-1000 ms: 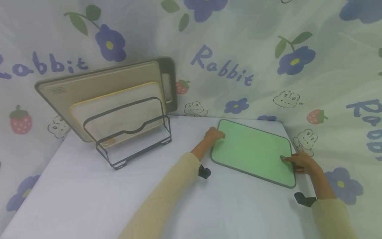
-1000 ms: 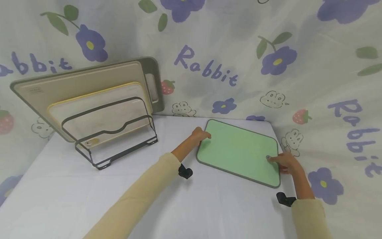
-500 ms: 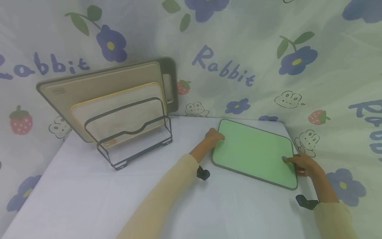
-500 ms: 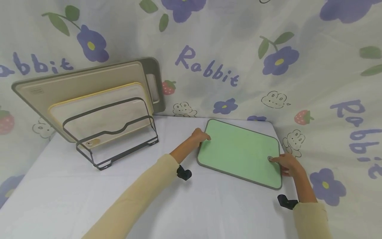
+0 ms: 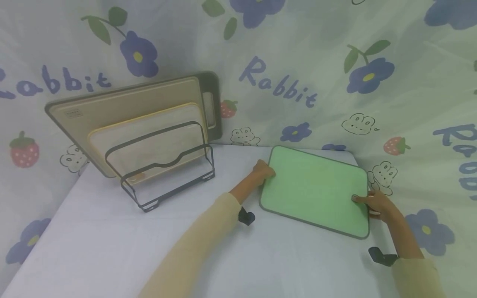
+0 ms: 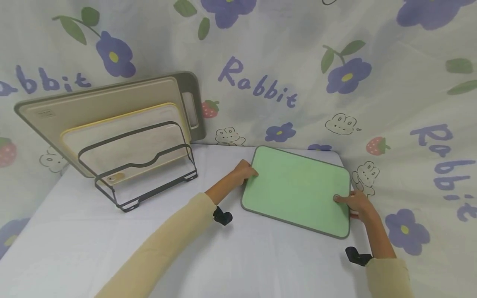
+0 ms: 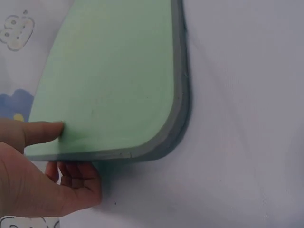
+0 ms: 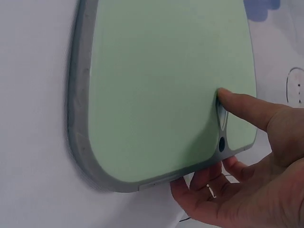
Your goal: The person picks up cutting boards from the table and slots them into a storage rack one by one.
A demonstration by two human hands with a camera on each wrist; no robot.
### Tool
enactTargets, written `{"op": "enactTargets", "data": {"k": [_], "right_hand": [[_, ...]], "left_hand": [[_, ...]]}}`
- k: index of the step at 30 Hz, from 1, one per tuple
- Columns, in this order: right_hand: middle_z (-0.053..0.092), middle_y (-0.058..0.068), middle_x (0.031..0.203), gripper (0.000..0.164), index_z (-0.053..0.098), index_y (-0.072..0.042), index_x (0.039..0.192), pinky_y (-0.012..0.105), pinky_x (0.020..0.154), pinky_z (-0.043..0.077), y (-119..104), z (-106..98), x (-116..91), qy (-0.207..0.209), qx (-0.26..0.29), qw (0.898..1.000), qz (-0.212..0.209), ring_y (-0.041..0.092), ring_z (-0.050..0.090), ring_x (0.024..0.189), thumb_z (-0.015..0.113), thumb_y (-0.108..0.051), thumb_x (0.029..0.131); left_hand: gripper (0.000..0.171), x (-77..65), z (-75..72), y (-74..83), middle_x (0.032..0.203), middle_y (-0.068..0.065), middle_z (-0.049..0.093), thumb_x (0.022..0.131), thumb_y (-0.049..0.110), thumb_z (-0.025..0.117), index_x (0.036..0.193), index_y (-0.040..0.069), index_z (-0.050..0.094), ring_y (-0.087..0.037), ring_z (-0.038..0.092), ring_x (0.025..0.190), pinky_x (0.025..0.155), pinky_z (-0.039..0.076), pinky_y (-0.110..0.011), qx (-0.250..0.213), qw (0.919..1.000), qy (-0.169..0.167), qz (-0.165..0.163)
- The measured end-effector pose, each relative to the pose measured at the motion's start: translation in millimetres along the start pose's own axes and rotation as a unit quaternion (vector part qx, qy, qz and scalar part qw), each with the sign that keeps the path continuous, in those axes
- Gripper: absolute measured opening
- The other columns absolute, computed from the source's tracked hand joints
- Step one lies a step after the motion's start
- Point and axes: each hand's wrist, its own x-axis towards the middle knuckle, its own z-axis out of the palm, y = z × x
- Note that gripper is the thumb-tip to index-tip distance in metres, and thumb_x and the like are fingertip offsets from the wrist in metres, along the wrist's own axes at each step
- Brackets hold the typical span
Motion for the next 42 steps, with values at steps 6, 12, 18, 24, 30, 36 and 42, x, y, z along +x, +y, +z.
{"op": "enactTargets", "data": {"k": [6, 12, 18, 24, 30, 36, 42], "right_hand": [[0.013, 0.047, 0.144, 0.102, -0.001, 0.025, 0.143, 0.061, 0.102, 0.044, -5, 2, -9, 0.017, 0.001, 1.0, -0.026, 0.061, 0.025, 0.132, 0.069, -0.031, 0.094], [0.02, 0.046, 0.14, 0.096, 0.004, 0.025, 0.141, 0.06, 0.1, 0.046, -11, 7, -21, 0.042, -0.006, 0.998, -0.046, 0.062, 0.031, 0.129, 0.067, -0.031, 0.095], [0.014, 0.049, 0.143, 0.097, -0.002, 0.026, 0.142, 0.061, 0.102, 0.042, -23, 11, -33, 0.045, -0.006, 0.996, -0.074, 0.063, 0.028, 0.131, 0.064, -0.031, 0.098], [0.024, 0.048, 0.136, 0.097, 0.001, 0.025, 0.142, 0.059, 0.1, 0.046, -28, 15, -41, 0.07, -0.021, 0.993, -0.091, 0.061, 0.036, 0.126, 0.063, -0.034, 0.098], [0.03, 0.046, 0.131, 0.1, -0.001, 0.022, 0.144, 0.061, 0.1, 0.045, -41, 21, -52, 0.087, -0.027, 0.991, -0.096, 0.059, 0.041, 0.121, 0.063, -0.038, 0.097], [0.038, 0.035, 0.117, 0.096, 0.002, 0.021, 0.145, 0.05, 0.086, 0.053, -57, 28, -63, 0.111, -0.04, 0.985, -0.122, 0.049, 0.048, 0.106, 0.064, -0.036, 0.097], [0.039, 0.034, 0.119, 0.097, 0.003, 0.018, 0.148, 0.037, 0.076, 0.05, -68, 33, -71, 0.128, -0.048, 0.98, -0.141, 0.043, 0.049, 0.101, 0.065, -0.035, 0.097]], "left_hand": [[0.054, -3.9, -8.9, 1.4, 0.112, -0.019, 0.056, 0.09, 0.007, 0.069, 0.134, -0.007, 0.042, -0.033, 0.058, 0.106, 0.094, 0.054, -0.043, 0.016, 0.9998, -0.007, 0.013], [0.044, -9.5, -19.8, 1.8, 0.104, -0.013, 0.055, 0.088, 0.006, 0.071, 0.124, -0.004, 0.048, -0.026, 0.056, 0.093, 0.085, 0.056, -0.037, 0.0, 0.9997, -0.004, 0.026], [0.041, -24.3, -35.2, 1.7, 0.107, -0.014, 0.055, 0.09, 0.007, 0.069, 0.124, -0.003, 0.048, -0.024, 0.056, 0.092, 0.078, 0.055, -0.033, 0.007, 0.9994, -0.007, 0.033], [0.044, -38.7, -50.1, 0.2, 0.11, -0.014, 0.055, 0.091, 0.01, 0.07, 0.126, -0.002, 0.046, -0.024, 0.055, 0.091, 0.073, 0.054, -0.031, 0.026, 0.9978, 0.004, 0.061], [0.044, -51.6, -65.5, -3.3, 0.112, -0.014, 0.054, 0.092, 0.014, 0.069, 0.126, 0.0, 0.046, -0.026, 0.056, 0.098, 0.083, 0.055, -0.037, 0.035, 0.9942, 0.024, 0.099], [0.044, -69.0, -80.4, -5.2, 0.117, -0.015, 0.054, 0.093, 0.014, 0.068, 0.128, 0.003, 0.045, -0.029, 0.055, 0.105, 0.092, 0.052, -0.043, 0.022, 0.9933, 0.035, 0.108], [0.044, -86.4, -95.1, -8.8, 0.117, -0.015, 0.054, 0.093, 0.016, 0.068, 0.128, 0.004, 0.044, -0.029, 0.056, 0.106, 0.091, 0.053, -0.043, 0.018, 0.9904, 0.045, 0.129]]}}
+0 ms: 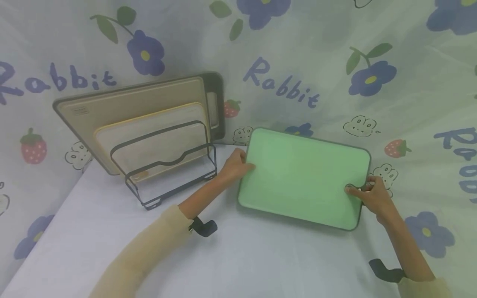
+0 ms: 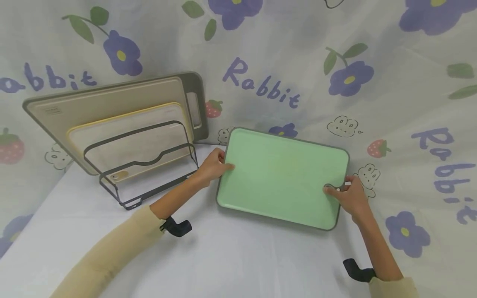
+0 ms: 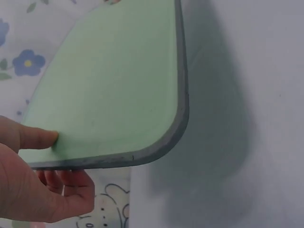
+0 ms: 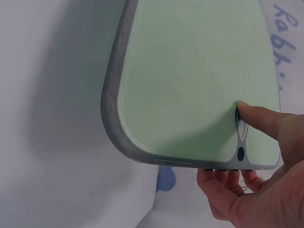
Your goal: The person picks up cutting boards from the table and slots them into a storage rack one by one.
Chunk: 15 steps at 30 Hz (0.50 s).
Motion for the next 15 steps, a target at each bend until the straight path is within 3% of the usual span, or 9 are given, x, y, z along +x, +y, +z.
{"op": "enactTargets", "data": {"k": [5, 8, 15], "right_hand": [[0.033, 0.04, 0.128, 0.095, 0.005, 0.017, 0.148, 0.051, 0.082, 0.049, -11, 2, -6, 0.01, 0.005, 1.0, -0.014, 0.05, 0.044, 0.108, 0.065, -0.035, 0.097], [0.033, 0.04, 0.127, 0.092, 0.008, 0.017, 0.147, 0.054, 0.082, 0.047, -17, 3, -9, 0.021, 0.008, 0.999, -0.035, 0.05, 0.043, 0.108, 0.066, -0.034, 0.097], [0.038, 0.03, 0.119, 0.085, 0.014, 0.014, 0.145, 0.029, 0.07, 0.046, -39, 4, -15, 0.052, -0.003, 0.996, -0.076, 0.04, 0.047, 0.103, 0.067, -0.032, 0.096]], "left_hand": [[0.042, -15.1, -14.7, 1.2, 0.116, -0.016, 0.055, 0.093, 0.015, 0.067, 0.126, 0.003, 0.044, -0.029, 0.057, 0.102, 0.086, 0.054, -0.042, -0.002, 0.9994, 0.013, 0.031], [0.042, -24.7, -23.8, 2.7, 0.117, -0.016, 0.054, 0.094, 0.016, 0.067, 0.126, 0.003, 0.044, -0.03, 0.056, 0.101, 0.083, 0.054, -0.041, 0.0, 0.9986, 0.02, 0.049], [0.043, -46.1, -44.8, 4.1, 0.118, -0.017, 0.053, 0.094, 0.019, 0.067, 0.126, 0.003, 0.044, -0.031, 0.055, 0.101, 0.079, 0.053, -0.04, 0.014, 0.9967, 0.036, 0.071]]}}
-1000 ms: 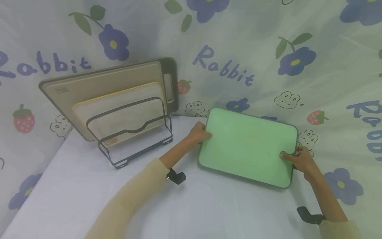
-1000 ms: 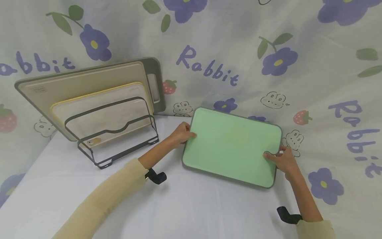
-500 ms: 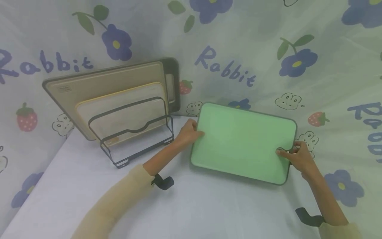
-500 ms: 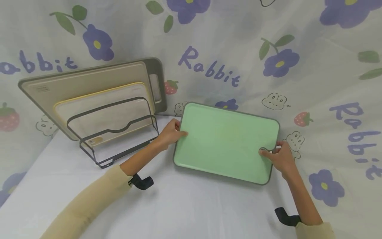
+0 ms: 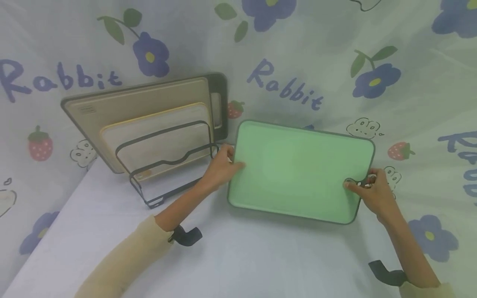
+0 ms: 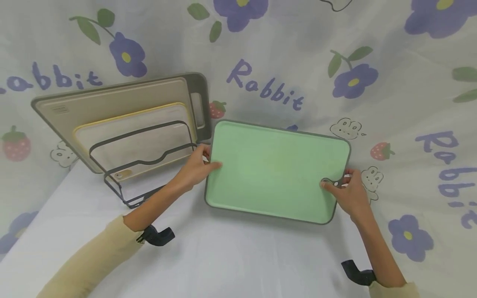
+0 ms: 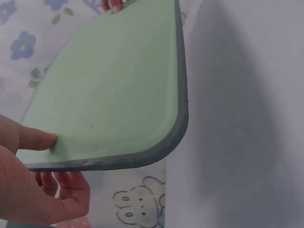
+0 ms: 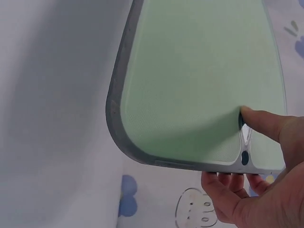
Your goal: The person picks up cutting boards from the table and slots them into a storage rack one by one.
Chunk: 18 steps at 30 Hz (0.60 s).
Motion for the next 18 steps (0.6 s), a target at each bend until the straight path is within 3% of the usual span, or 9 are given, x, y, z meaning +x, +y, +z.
{"op": "enactTargets", "data": {"k": [3, 8, 14, 18], "right_hand": [[0.039, 0.029, 0.118, 0.085, 0.015, 0.013, 0.145, 0.023, 0.068, 0.045, -10, 0, -1, 0.006, 0.002, 1.0, -0.011, 0.04, 0.049, 0.104, 0.068, -0.031, 0.095], [0.04, 0.032, 0.122, 0.083, 0.016, 0.011, 0.145, 0.031, 0.075, 0.048, -27, 2, -3, 0.019, 0.009, 0.999, -0.031, 0.043, 0.049, 0.107, 0.069, -0.03, 0.095], [0.042, 0.028, 0.123, 0.08, 0.021, 0.007, 0.146, 0.016, 0.066, 0.044, -44, 8, -2, 0.05, 0.017, 0.997, -0.054, 0.029, 0.046, 0.099, 0.071, -0.026, 0.093], [0.044, 0.025, 0.122, 0.078, 0.023, 0.005, 0.145, 0.015, 0.065, 0.044, -57, 13, 0, 0.063, 0.023, 0.996, -0.067, 0.025, 0.046, 0.096, 0.072, -0.025, 0.092]], "left_hand": [[0.044, -8.0, -9.2, 2.1, 0.119, -0.016, 0.05, 0.093, 0.019, 0.066, 0.127, 0.003, 0.043, -0.031, 0.055, 0.104, 0.08, 0.053, -0.04, -0.006, 0.9999, 0.006, 0.009], [0.042, -19.5, -24.6, 3.9, 0.114, -0.015, 0.047, 0.094, 0.016, 0.066, 0.125, 0.002, 0.042, -0.029, 0.054, 0.101, 0.076, 0.051, -0.037, -0.023, 0.9991, 0.018, 0.03], [0.039, -32.8, -45.0, 5.7, 0.106, -0.016, 0.051, 0.094, 0.016, 0.066, 0.122, 0.001, 0.043, -0.028, 0.052, 0.093, 0.068, 0.048, -0.034, -0.001, 0.9981, 0.049, 0.037], [0.04, -39.3, -57.6, 6.6, 0.106, -0.017, 0.053, 0.093, 0.016, 0.067, 0.122, 0.001, 0.043, -0.029, 0.053, 0.094, 0.069, 0.049, -0.034, 0.003, 0.997, 0.067, 0.039]]}}
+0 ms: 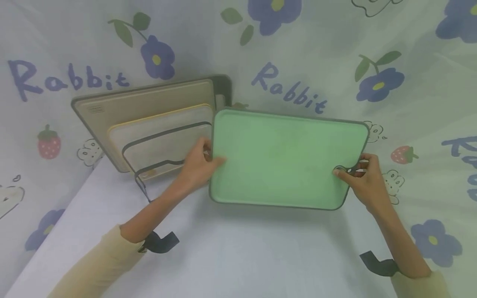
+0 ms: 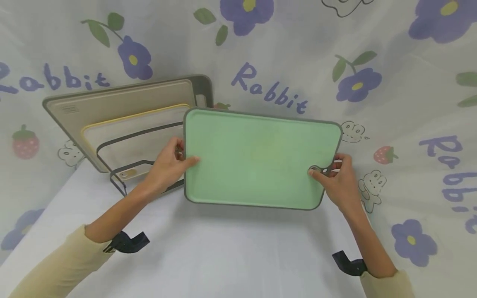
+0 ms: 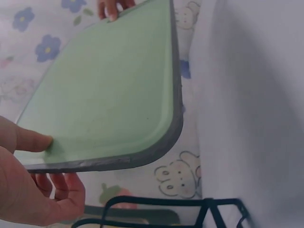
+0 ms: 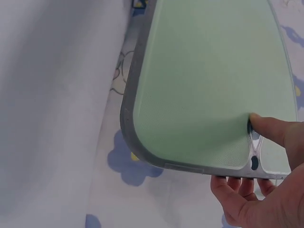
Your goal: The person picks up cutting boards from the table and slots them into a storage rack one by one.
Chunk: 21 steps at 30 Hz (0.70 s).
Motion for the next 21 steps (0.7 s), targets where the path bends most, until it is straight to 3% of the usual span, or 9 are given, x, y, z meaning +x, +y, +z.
{"op": "enactTargets", "data": {"k": [15, 21], "right_hand": [[0.047, 0.019, 0.114, 0.077, 0.028, 0.002, 0.145, 0.02, 0.066, 0.046, -42, 21, 15, 0.017, 0.033, 0.998, -0.048, 0.022, 0.049, 0.094, 0.076, -0.021, 0.089], [0.046, 0.019, 0.115, 0.076, 0.029, 0.001, 0.143, 0.028, 0.069, 0.049, -60, 30, 19, 0.008, 0.053, 0.996, -0.072, 0.024, 0.049, 0.095, 0.076, -0.023, 0.089]], "left_hand": [[0.042, -24.4, -44.2, 1.5, 0.114, -0.018, 0.051, 0.096, 0.019, 0.064, 0.124, 0.0, 0.039, -0.032, 0.056, 0.099, 0.075, 0.051, -0.039, 0.019, 0.9992, 0.034, 0.006], [0.049, -36.6, -63.1, -0.4, 0.119, -0.02, 0.049, 0.099, 0.025, 0.062, 0.129, -0.003, 0.035, -0.034, 0.055, 0.105, 0.077, 0.053, -0.039, 0.031, 0.9986, 0.04, 0.014]]}}
